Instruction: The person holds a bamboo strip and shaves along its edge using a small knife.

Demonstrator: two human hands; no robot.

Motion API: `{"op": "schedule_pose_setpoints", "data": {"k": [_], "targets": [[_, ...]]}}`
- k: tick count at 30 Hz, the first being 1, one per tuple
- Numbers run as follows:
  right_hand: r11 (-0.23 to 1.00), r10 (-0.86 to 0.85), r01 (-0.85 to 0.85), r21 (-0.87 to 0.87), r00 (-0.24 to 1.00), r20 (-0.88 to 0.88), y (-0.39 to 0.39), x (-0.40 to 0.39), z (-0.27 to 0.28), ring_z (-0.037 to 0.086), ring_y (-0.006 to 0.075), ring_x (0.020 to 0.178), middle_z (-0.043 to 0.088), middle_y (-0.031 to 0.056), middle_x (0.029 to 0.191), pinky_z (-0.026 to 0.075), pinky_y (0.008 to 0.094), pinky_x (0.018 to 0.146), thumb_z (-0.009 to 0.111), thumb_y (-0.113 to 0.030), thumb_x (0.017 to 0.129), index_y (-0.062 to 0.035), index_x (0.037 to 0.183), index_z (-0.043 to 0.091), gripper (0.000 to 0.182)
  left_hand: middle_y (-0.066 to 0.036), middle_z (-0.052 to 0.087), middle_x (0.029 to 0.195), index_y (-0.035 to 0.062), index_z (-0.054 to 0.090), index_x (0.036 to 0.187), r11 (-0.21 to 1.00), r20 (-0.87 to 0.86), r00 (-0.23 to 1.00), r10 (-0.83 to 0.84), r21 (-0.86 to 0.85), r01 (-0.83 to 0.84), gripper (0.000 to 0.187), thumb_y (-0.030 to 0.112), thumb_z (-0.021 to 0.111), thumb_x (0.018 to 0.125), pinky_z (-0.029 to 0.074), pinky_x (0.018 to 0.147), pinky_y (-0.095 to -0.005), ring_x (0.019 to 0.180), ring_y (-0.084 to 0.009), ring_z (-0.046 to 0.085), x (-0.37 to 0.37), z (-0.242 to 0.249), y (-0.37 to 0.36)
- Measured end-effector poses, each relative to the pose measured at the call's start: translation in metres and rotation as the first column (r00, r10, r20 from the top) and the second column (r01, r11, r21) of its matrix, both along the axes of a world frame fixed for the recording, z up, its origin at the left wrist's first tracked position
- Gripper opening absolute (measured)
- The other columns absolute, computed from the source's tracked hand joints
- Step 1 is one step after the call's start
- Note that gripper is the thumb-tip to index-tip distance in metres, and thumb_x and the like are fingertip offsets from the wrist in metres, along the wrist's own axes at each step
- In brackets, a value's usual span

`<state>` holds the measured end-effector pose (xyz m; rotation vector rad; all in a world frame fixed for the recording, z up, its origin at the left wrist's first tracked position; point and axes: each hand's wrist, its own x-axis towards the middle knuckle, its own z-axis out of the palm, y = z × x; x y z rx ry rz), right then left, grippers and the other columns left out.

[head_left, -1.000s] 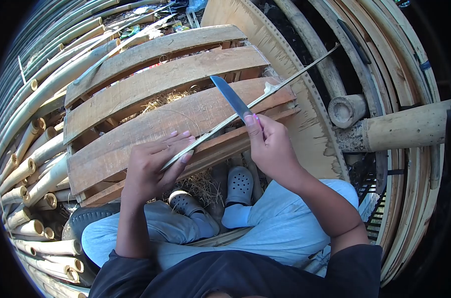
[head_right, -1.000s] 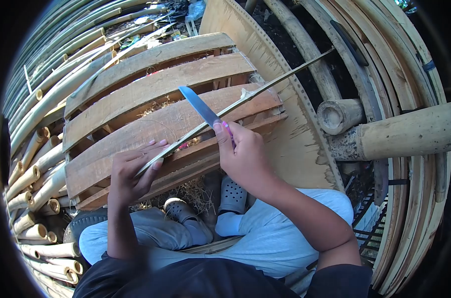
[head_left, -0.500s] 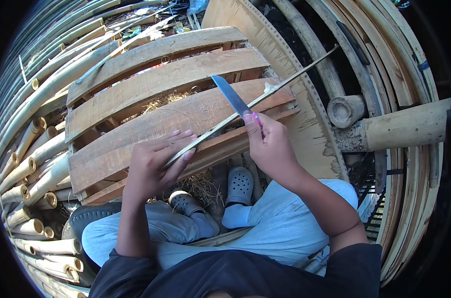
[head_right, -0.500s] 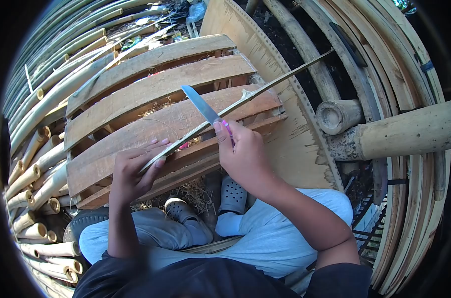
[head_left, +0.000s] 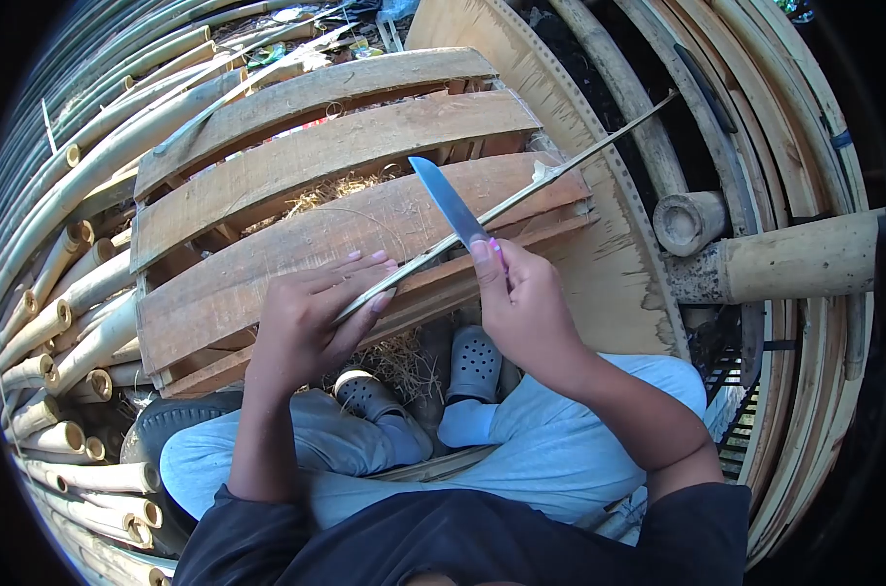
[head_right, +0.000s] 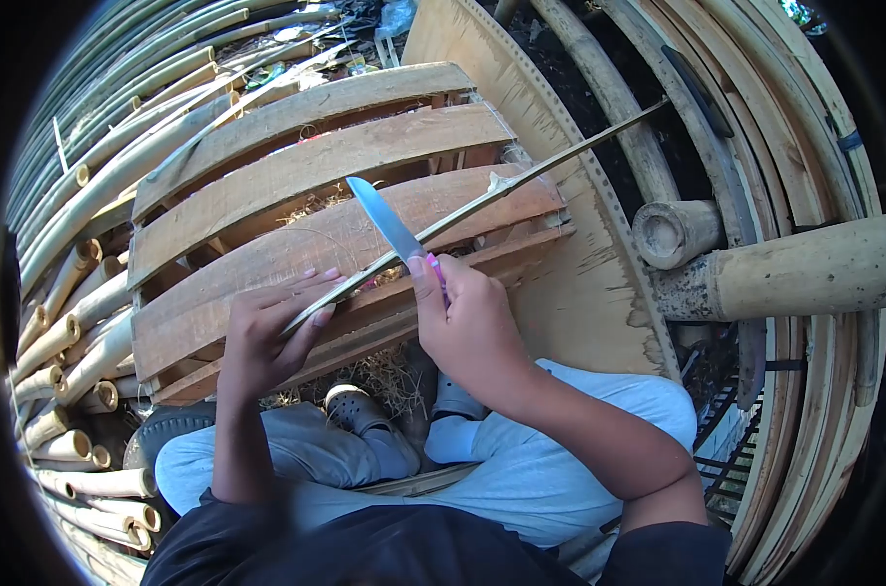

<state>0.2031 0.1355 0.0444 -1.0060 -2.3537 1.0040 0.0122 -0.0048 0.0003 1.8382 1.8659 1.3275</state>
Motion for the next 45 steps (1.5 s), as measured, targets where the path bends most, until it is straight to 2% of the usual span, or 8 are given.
{"op": "schedule_pose_setpoints", "data": {"k": [13,18,22,26,29,33,39,45], "targets": [[0.979,-0.188,0.187,-0.078,0.982,-0.002,0.039,-0.003,0.004,0.043,0.0205,0.052,0.049,0.016,0.059,0.038,0.0413,0.053,0.055,-0.032,0.109,0.002,0.08,0.056,0.044,-0.013,0.077,0.112,0.004,0.076,0.113,1.0,-0.006,1.0,-0.006,0.018,0.007,0.023,0.015,0.073,0.093,0.058,0.102,-0.0432,0.109,-0.0302,0.073,0.0,-0.004,0.002],[0.993,0.063,-0.062,-0.097,0.998,0.003,-0.011,-0.007,0.001,0.042,0.0145,0.052,0.047,0.0088,0.057,0.035,0.0369,0.05,0.054,-0.034,0.11,0.0021,0.079,0.056,0.047,-0.013,0.077,0.111,0.0045,0.076,0.113,1.0,-0.027,0.999,-0.018,0.019,0.019,0.023,0.015,0.074,0.092,0.058,0.1,-0.0431,0.109,-0.0301,0.074,-0.001,0.0,0.002],[0.985,-0.161,0.161,-0.068,0.987,0.012,0.025,-0.008,0.0,0.049,0.0285,0.051,0.05,0.0201,0.061,0.039,0.0408,0.052,0.055,-0.031,0.109,0.0018,0.081,0.058,0.043,-0.015,0.076,0.114,0.0008,0.074,0.114,0.999,0.002,0.999,-0.034,-0.002,0.034,0.024,0.007,0.072,0.091,0.056,0.104,-0.0447,0.112,-0.0331,0.073,0.0,0.0,-0.001],[0.996,0.083,-0.084,-0.019,0.996,-0.036,-0.015,-0.007,-0.002,0.048,0.0277,0.051,0.049,0.0198,0.061,0.038,0.0409,0.052,0.056,-0.028,0.109,0.0026,0.081,0.056,0.041,-0.013,0.077,0.11,0.0054,0.076,0.113,0.999,-0.028,1.0,-0.011,0.038,0.012,0.024,0.016,0.075,0.091,0.059,0.099,-0.0426,0.107,-0.0304,0.074,-0.002,-0.006,0.002],[0.984,-0.177,0.177,-0.018,0.984,-0.013,0.028,-0.01,-0.001,0.049,0.0317,0.05,0.051,0.0211,0.062,0.038,0.0396,0.051,0.057,-0.024,0.108,0.0022,0.083,0.057,0.036,-0.013,0.077,0.11,0.0055,0.076,0.113,0.999,-0.035,0.999,0.006,0.044,-0.004,0.025,0.016,0.076,0.09,0.059,0.098,-0.0426,0.107,-0.0304,0.074,0.0,-0.005,0.002],[0.996,0.063,-0.066,-0.059,0.997,-0.043,-0.019,-0.009,-0.004,0.054,0.0291,0.05,0.052,0.0192,0.06,0.038,0.0403,0.05,0.057,-0.024,0.108,0.0024,0.088,0.059,0.033,-0.013,0.077,0.11,0.0052,0.075,0.113,0.999,-0.048,0.999,-0.001,0.037,0.003,0.025,0.016,0.076,0.09,0.059,0.098,-0.0424,0.107,-0.0304,0.074,-0.002,-0.004,0.002],[0.985,-0.173,0.174,0.017,0.983,-0.059,0.012,-0.014,-0.003,0.048,0.0263,0.047,0.048,0.0191,0.058,0.037,0.04,0.05,0.056,-0.024,0.108,0.0025,0.087,0.057,0.034,-0.013,0.077,0.11,0.0048,0.075,0.112,0.999,-0.04,0.999,0.009,0.047,-0.007,0.024,0.016,0.075,0.091,0.059,0.098,-0.0425,0.108,-0.0309,0.074,-0.001,-0.004,0.002],[1.0,-0.006,0.005,-0.021,0.999,-0.053,0.004,-0.012,-0.004,0.043,0.0214,0.045,0.047,0.0157,0.055,0.036,0.0394,0.047,0.055,-0.025,0.109,0.0023,0.084,0.056,0.037,-0.014,0.076,0.117,0.0019,0.074,0.116,0.999,0.039,0.999,-0.03,-0.022,0.031,0.026,0.009,0.073,0.091,0.056,0.104,-0.0453,0.112,-0.0334,0.072,-0.002,-0.001,0.0]]}}
